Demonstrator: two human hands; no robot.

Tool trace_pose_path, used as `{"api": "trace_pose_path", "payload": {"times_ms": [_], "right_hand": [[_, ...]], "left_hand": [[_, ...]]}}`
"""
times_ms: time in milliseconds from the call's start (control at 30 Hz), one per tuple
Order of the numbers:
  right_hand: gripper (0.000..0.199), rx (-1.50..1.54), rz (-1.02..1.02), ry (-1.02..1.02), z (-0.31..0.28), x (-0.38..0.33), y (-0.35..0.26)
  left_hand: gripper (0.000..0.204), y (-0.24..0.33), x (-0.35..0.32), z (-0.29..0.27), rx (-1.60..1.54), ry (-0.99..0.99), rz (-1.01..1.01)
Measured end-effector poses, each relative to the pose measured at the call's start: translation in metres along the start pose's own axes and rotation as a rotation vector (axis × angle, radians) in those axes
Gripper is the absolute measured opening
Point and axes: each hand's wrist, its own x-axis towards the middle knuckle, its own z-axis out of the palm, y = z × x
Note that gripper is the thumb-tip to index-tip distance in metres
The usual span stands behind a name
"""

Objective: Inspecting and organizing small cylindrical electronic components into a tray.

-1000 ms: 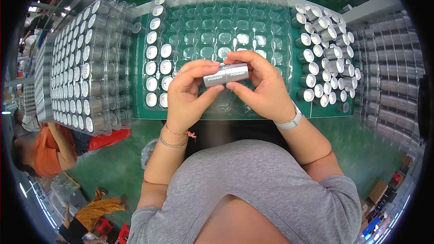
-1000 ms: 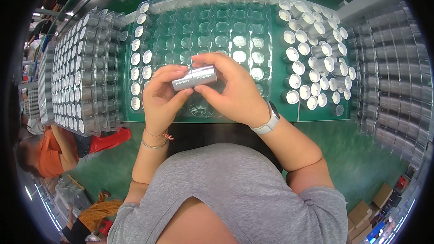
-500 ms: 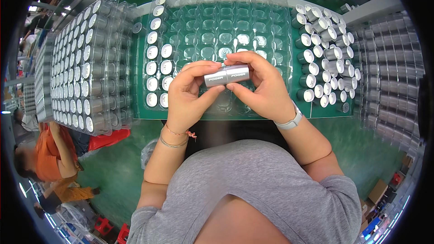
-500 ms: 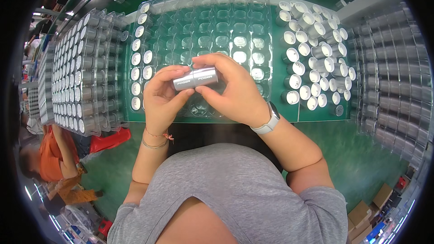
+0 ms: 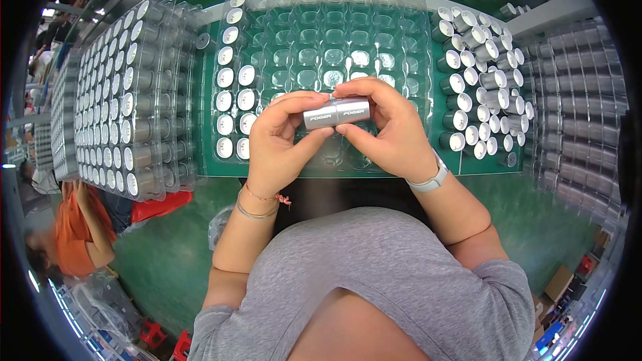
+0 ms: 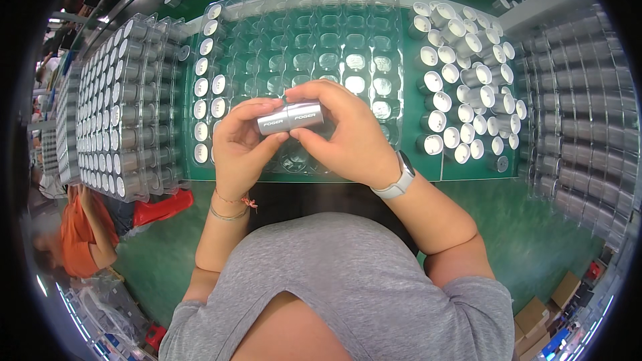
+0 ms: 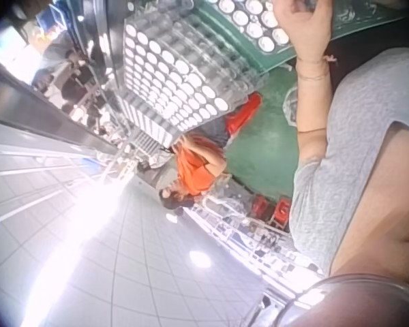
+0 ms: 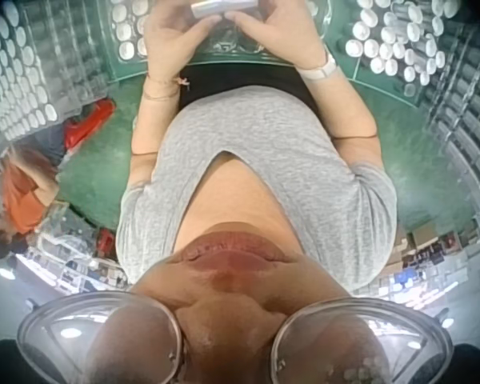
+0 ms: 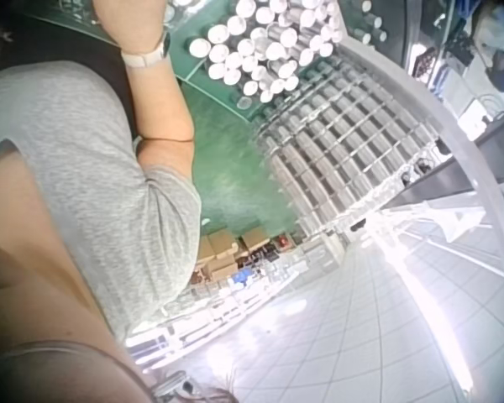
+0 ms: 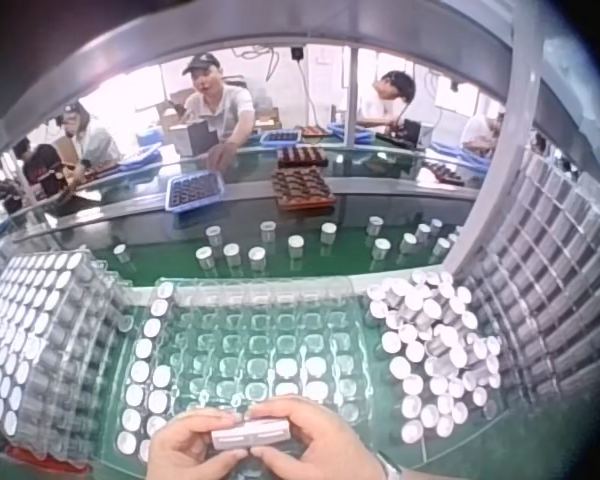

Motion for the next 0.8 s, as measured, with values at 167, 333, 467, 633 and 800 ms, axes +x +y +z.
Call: {"api": "trace_pose_path", "payload": {"times_ms": [167, 333, 467, 633, 800], "right_hand": [[0.043, -0.029, -0.012, -0.003, -0.001, -0.001, 0.0], [0.044, 0.074, -0.025, 0.0, -0.003, -0.001, 0.005], [0.044, 0.252, 0.002, 0.076, 0.001, 0.0, 0.004], [0.038, 0.345, 0.088, 0.132, 0.001, -0.001, -0.004], [0.029, 0.22, 0.054, 0.068, -0.002, -0.001, 0.001]], "left_hand": [[0.045, -0.001, -0.001, 0.0, 0.031, -0.023, 0.019], [0.049, 0.007, -0.001, 0.008, -0.062, 0.096, -0.122], [0.045, 0.009, 0.003, 0.005, -0.155, 0.143, -0.111], [0.045, 0.006, 0.002, 0.0, -0.037, 0.093, -0.062], [0.044, 0.005, 0.003, 0.001, -0.004, 0.054, 0.045]]}}
